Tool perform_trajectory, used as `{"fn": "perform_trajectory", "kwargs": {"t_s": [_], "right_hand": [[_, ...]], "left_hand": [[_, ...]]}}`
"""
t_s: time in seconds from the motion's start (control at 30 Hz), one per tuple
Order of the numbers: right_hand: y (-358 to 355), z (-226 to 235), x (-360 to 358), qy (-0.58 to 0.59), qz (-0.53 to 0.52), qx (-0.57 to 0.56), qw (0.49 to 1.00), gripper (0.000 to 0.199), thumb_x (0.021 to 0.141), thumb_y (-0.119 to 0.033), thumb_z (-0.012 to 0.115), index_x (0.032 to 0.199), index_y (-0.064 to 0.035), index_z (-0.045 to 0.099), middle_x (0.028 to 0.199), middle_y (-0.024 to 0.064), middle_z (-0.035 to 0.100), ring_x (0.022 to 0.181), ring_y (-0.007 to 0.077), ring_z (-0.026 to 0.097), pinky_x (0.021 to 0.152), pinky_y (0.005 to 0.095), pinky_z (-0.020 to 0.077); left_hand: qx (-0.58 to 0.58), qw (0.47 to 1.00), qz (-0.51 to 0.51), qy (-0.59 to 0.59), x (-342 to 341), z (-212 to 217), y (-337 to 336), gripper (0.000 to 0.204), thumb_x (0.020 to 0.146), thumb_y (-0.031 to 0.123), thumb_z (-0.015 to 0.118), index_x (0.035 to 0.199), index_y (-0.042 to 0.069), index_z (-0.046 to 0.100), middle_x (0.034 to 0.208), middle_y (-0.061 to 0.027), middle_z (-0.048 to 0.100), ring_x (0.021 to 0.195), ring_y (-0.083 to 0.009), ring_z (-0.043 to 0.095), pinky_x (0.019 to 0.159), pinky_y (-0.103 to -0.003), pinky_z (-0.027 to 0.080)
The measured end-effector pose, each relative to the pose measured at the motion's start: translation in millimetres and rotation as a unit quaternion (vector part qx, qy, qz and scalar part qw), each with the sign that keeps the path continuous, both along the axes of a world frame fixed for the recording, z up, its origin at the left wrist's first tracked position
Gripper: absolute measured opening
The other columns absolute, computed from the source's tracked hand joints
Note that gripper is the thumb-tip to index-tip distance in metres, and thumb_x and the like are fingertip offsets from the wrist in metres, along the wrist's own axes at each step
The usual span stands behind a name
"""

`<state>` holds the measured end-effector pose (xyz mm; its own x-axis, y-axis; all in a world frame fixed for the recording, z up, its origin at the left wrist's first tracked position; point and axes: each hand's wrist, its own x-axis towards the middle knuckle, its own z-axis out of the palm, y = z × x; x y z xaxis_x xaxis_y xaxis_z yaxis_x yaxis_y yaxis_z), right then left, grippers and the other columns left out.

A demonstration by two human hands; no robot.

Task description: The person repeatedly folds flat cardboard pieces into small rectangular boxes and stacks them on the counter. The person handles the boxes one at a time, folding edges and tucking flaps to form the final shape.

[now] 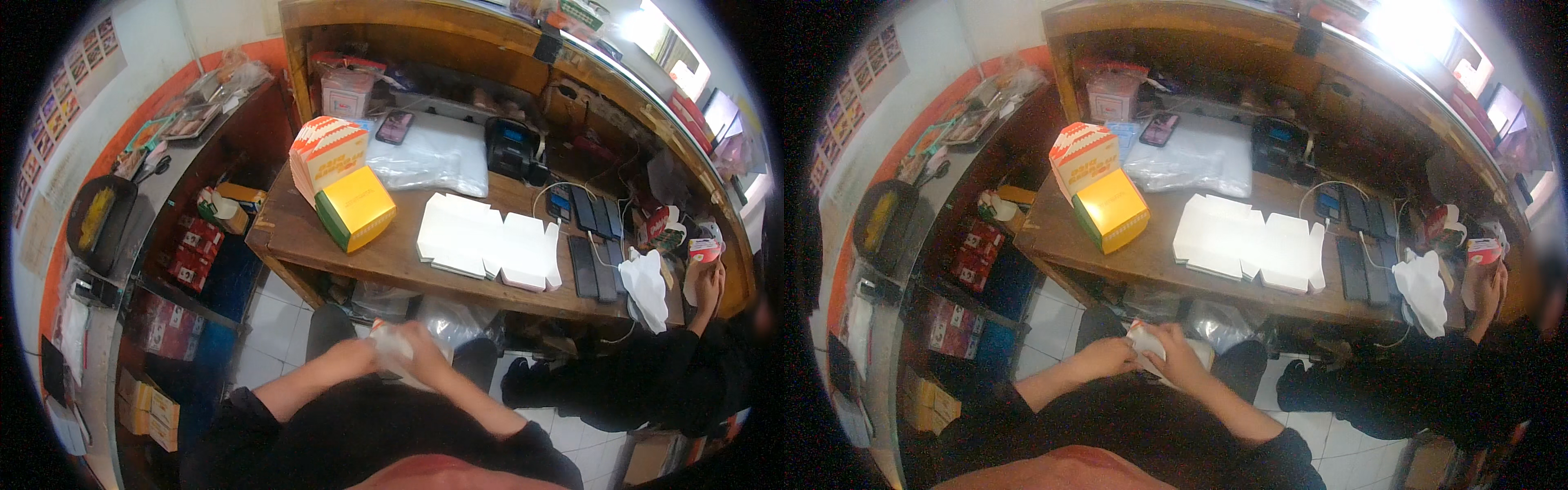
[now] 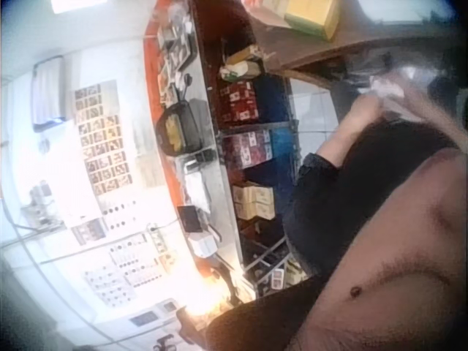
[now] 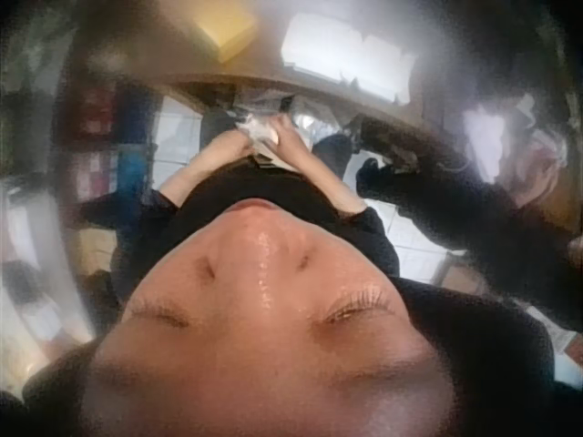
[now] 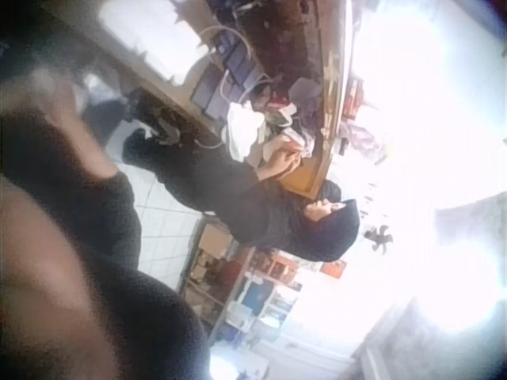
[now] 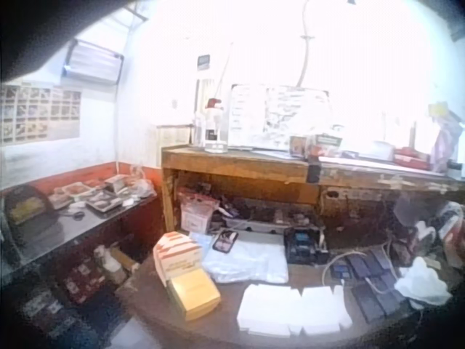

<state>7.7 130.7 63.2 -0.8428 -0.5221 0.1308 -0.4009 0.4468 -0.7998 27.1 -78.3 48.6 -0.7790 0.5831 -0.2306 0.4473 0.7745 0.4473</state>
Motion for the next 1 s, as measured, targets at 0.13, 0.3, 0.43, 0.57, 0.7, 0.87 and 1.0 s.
{"fn": "perform_trajectory", "kwargs": {"t_s": [0.13,0.3,0.43,0.57,0.7,0.87,1.0], "right_hand": [[5.1,44.4,-47.8,0.001,0.007,0.022,1.0,0.051,0.085,-0.018,0.07,0.131,-0.0143,0.05,0.128,0.0195,0.047,0.117,0.0385,0.052,0.097,0.0428,0.0453],[23.5,96.3,-90.7,-0.002,0.078,-0.172,0.982,0.046,0.088,-0.024,0.068,0.126,-0.0074,0.048,0.119,0.0113,0.052,0.107,0.0221,0.054,0.088,0.0331,0.0466],[2.3,132.3,-81.7,-0.068,0.059,-0.515,0.852,0.036,0.094,-0.035,0.063,0.107,-0.0018,0.057,0.096,0.0029,0.059,0.088,0.0081,0.055,0.076,0.0258,0.0473],[-5.6,146.5,-75.7,-0.153,-0.13,-0.319,0.926,0.035,0.093,-0.036,0.064,0.102,-0.0017,0.063,0.072,-0.0003,0.06,0.061,0.0073,0.055,0.057,0.0249,0.0458],[-2.4,142.0,-71.8,-0.141,-0.146,-0.24,0.949,0.032,0.094,-0.033,0.062,0.098,-0.0018,0.067,0.064,0.0012,0.06,0.053,0.0089,0.054,0.051,0.0279,0.0449],[-2.9,120.8,-69.8,-0.02,-0.135,-0.11,0.985,0.031,0.092,-0.031,0.062,0.106,-0.0035,0.067,0.057,0.0033,0.058,0.048,0.0113,0.055,0.049,0.0289,0.0446],[-4.9,124.4,-67.1,-0.021,-0.129,-0.152,0.98,0.037,0.095,-0.026,0.057,0.124,-0.0038,0.056,0.082,0.0104,0.065,0.07,0.0154,0.063,0.065,0.0297,0.049]], "left_hand": [[0.086,0.963,-0.131,0.219,-34.6,48.6,0.4,0.025,0.083,0.032,0.069,0.076,0.007,0.067,0.105,-0.0126,0.065,0.095,-0.0308,0.064,0.093,-0.046,0.049],[0.451,0.837,-0.009,0.31,-64.7,123.1,20.4,0.035,0.085,0.036,0.071,0.104,0.007,0.063,0.107,-0.0082,0.062,0.093,-0.0211,0.062,0.086,-0.034,0.05],[0.722,0.68,0.131,0.007,-75.1,128.0,41.6,0.046,0.09,0.037,0.068,0.119,0.004,0.053,0.106,-0.0041,0.059,0.092,-0.0108,0.057,0.079,-0.027,0.048],[0.706,0.671,0.22,-0.051,-72.7,135.7,54.8,0.032,0.093,0.03,0.066,0.106,0.002,0.058,0.092,-0.0002,0.06,0.082,-0.0079,0.056,0.073,-0.024,0.047],[0.596,0.749,0.258,0.13,-78.6,118.8,48.0,0.031,0.094,0.031,0.065,0.099,0.0,0.062,0.087,0.0011,0.062,0.077,-0.0063,0.057,0.07,-0.022,0.047],[0.633,0.697,0.316,0.119,-73.7,119.6,48.5,0.043,0.092,0.04,0.066,0.106,-0.001,0.063,0.091,-0.0022,0.065,0.08,-0.0083,0.057,0.071,-0.025,0.048],[0.575,0.733,0.332,0.147,-69.3,104.3,43.6,0.046,0.093,0.044,0.063,0.106,-0.001,0.062,0.091,-0.0026,0.065,0.082,-0.0094,0.058,0.072,-0.026,0.048]]}}
